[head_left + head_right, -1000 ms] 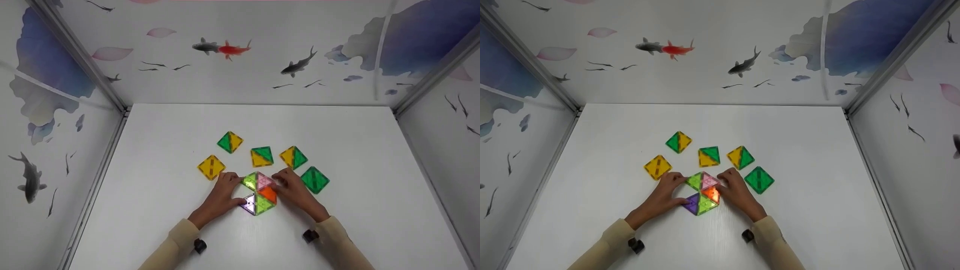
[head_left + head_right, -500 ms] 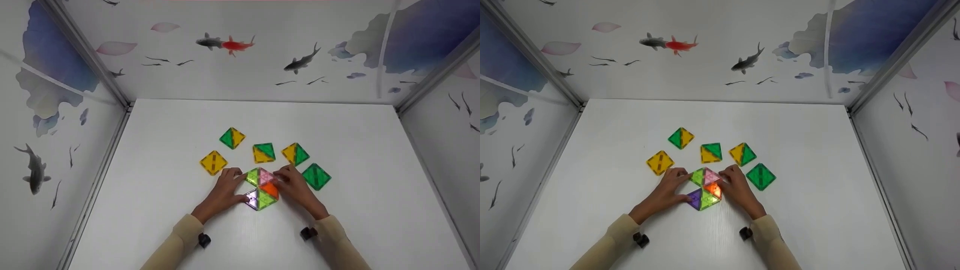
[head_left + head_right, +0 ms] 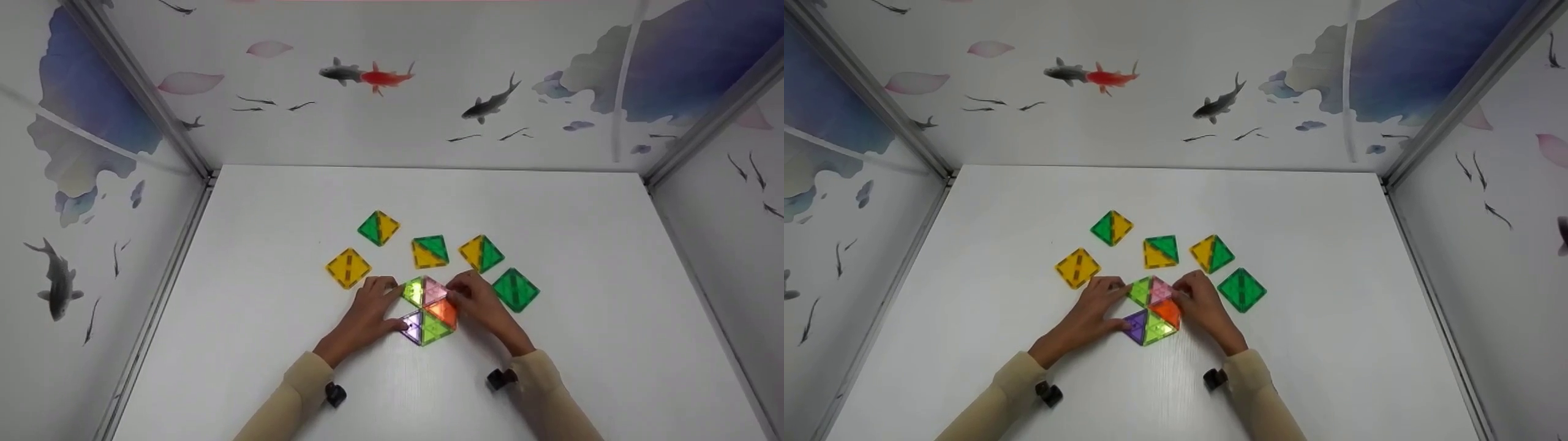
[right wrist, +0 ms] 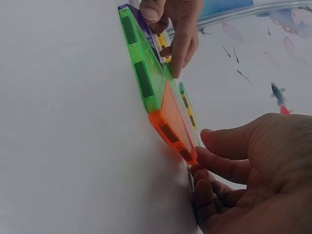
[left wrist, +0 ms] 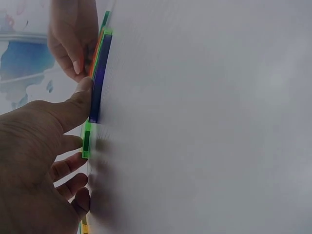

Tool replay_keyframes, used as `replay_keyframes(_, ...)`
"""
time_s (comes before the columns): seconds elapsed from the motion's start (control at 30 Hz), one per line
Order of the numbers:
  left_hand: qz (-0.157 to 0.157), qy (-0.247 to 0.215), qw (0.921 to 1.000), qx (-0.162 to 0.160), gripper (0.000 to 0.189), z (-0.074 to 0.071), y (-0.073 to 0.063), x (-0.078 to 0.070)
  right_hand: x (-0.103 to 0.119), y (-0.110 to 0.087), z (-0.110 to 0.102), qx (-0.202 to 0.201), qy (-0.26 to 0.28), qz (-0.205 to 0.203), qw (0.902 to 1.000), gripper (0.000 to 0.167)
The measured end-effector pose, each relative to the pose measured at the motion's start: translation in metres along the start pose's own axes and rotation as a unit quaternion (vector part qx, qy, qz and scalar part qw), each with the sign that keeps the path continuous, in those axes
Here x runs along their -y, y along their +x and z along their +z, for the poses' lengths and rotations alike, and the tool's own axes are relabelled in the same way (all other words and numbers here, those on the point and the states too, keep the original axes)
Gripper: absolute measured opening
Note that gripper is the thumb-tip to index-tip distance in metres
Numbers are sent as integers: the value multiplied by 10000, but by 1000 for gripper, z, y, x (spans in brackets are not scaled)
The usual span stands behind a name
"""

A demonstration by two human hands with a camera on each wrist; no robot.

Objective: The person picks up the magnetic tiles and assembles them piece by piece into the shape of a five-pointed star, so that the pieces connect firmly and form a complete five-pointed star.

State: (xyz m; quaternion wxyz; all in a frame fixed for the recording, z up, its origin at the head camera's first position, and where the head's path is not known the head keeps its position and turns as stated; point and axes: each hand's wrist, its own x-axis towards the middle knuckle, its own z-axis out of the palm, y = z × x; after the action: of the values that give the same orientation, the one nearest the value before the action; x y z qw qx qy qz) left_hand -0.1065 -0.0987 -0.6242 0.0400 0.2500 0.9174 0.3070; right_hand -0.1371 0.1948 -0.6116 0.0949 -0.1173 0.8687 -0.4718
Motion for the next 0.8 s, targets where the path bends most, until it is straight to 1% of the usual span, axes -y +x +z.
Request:
replay_keyframes(0.1, 42, 113, 9999, 39, 80, 0, 0, -1, 3, -1, -1, -48, 133, 102, 9998, 12)
replay_keyframes(0.27, 176, 352, 9992, 96, 81, -2, 1, -2, 8, 0, -1, 34, 256, 372, 9990, 15)
replay_keyframes(0.4, 165, 344, 9992, 142, 81, -4, 0, -2, 10, 3, -3, 108, 355, 534, 9979, 16)
replay_keyframes(0.53, 169, 290, 9994, 130, 81, -4, 0, -2, 10, 4, -5, 261, 519, 426, 9974, 21)
replay_keyframes(0.67, 218, 185, 9996, 69, 80, -4, -1, -1, 6, 2, -9, 499, 540, 166, 9972, 25)
replay_keyframes(0.8, 217, 102, 9997, 35, 80, -3, -1, -1, 1, 1, -10, 661, 661, 17, 9956, 28)
